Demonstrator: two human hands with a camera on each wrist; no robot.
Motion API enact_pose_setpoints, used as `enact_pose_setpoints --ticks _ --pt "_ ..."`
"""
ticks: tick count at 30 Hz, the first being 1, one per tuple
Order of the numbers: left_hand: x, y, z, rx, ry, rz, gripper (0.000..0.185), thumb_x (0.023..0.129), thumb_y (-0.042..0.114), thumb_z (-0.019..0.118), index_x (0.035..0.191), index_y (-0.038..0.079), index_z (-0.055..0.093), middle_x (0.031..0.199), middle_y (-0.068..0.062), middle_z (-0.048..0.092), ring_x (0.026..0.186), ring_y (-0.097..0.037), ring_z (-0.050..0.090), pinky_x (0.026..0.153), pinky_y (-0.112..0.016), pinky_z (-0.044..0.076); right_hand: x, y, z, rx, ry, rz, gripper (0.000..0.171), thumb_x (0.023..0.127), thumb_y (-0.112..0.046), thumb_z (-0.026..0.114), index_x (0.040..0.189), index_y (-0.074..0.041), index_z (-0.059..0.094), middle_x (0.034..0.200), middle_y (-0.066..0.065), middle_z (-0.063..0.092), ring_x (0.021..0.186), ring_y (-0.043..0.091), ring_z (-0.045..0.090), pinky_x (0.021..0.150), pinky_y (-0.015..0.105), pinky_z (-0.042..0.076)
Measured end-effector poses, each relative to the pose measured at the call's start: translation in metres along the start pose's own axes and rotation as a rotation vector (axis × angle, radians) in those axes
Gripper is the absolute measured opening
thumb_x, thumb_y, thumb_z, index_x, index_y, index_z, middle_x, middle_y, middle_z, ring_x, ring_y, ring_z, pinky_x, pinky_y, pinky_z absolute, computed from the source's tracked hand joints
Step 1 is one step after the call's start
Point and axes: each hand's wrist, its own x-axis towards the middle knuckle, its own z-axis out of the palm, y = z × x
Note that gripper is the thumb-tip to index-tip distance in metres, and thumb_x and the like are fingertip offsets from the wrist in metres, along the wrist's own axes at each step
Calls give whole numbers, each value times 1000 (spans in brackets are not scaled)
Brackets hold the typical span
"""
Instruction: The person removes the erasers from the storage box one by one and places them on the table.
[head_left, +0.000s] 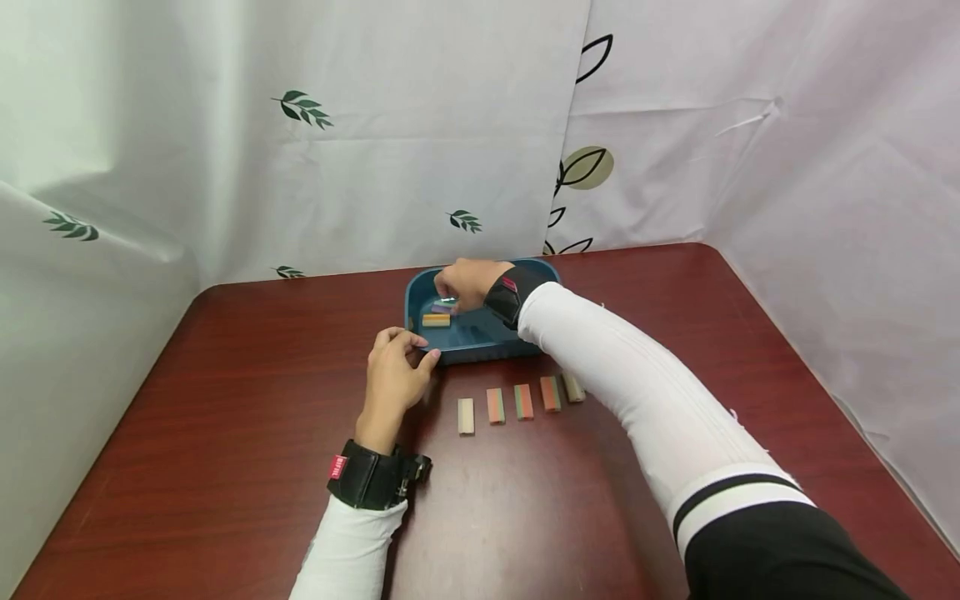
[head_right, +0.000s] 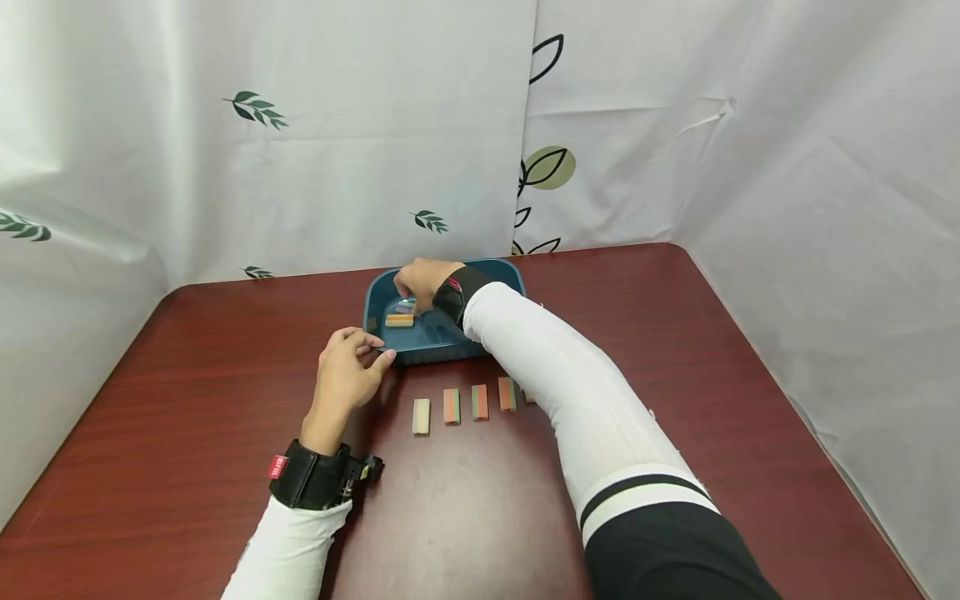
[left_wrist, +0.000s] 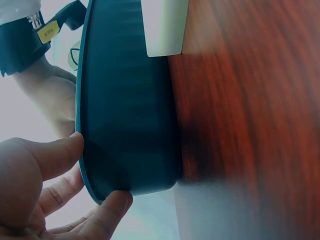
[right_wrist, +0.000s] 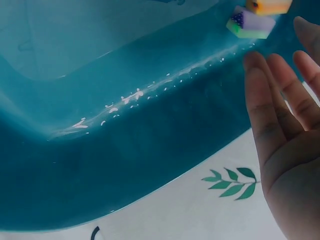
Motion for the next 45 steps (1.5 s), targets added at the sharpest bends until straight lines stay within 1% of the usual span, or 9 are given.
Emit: enact_pose_setpoints --ticks 3,10,18,23,28,31,36,40,45 --pt "-2 -1 0 0 5 2 21 91 23 70 99 4 67 128 -17 48 110 -35 52 91 -47 46 6 -5 2 -31 -18 -11 32 91 -19 70 120 -8 61 107 6 60 91 18 56 81 31 47" --pt "-6 -5 0 -6 14 -3 22 90 21 71 100 3 67 127 -17 48 110 -35 52 92 -48 45 23 -15 8 -118 -60 -61 32 91 -18 70 122 -12 62 115 4 62 100 17 58 84 30 49" --pt "-10 -5 -1 0 19 -9 21 90 21 71 101 3 68 126 -17 48 110 -35 52 92 -48 45 39 -19 17 -158 -58 -132 31 88 -21 74 115 -12 63 109 5 62 96 17 58 81 30 49" --pt "-8 -4 -2 9 26 5 21 90 22 71 100 4 68 127 -17 48 114 -35 50 94 -48 44 42 -20 16 -177 -56 -123 33 90 -20 71 122 -13 64 115 5 63 101 16 59 84 30 50" --pt "-5 -2 -1 8 27 14 21 89 21 72 100 3 68 128 -18 49 116 -37 48 96 -50 42 40 -21 15 -211 -56 -115 35 91 -21 70 124 -14 65 112 4 66 97 14 61 84 29 50" --pt "-3 -1 -1 5 31 16 21 89 21 72 101 3 68 127 -18 49 115 -38 49 95 -50 43 40 -21 15 -206 -51 -120 28 91 -22 71 117 -13 68 104 3 66 90 14 60 79 28 50" --pt "-2 -1 0 6 29 3 21 90 21 71 102 3 68 127 -17 49 112 -36 51 94 -48 44 46 -19 20 -155 -33 -152 11 92 -23 68 92 -12 67 84 1 61 76 14 55 67 26 45" --pt "-2 -2 2 6 30 -1 21 90 21 71 102 4 68 127 -16 49 111 -35 52 94 -47 45 50 -18 24 -117 -22 -160 17 93 -21 67 79 -13 62 73 0 56 67 13 51 61 25 39" --pt "0 -3 2 3 32 4 21 90 21 71 101 4 69 127 -17 49 111 -36 52 93 -48 45 53 -17 26 -112 -22 -144 10 92 -20 68 86 -13 64 80 -1 59 70 12 53 63 24 42"
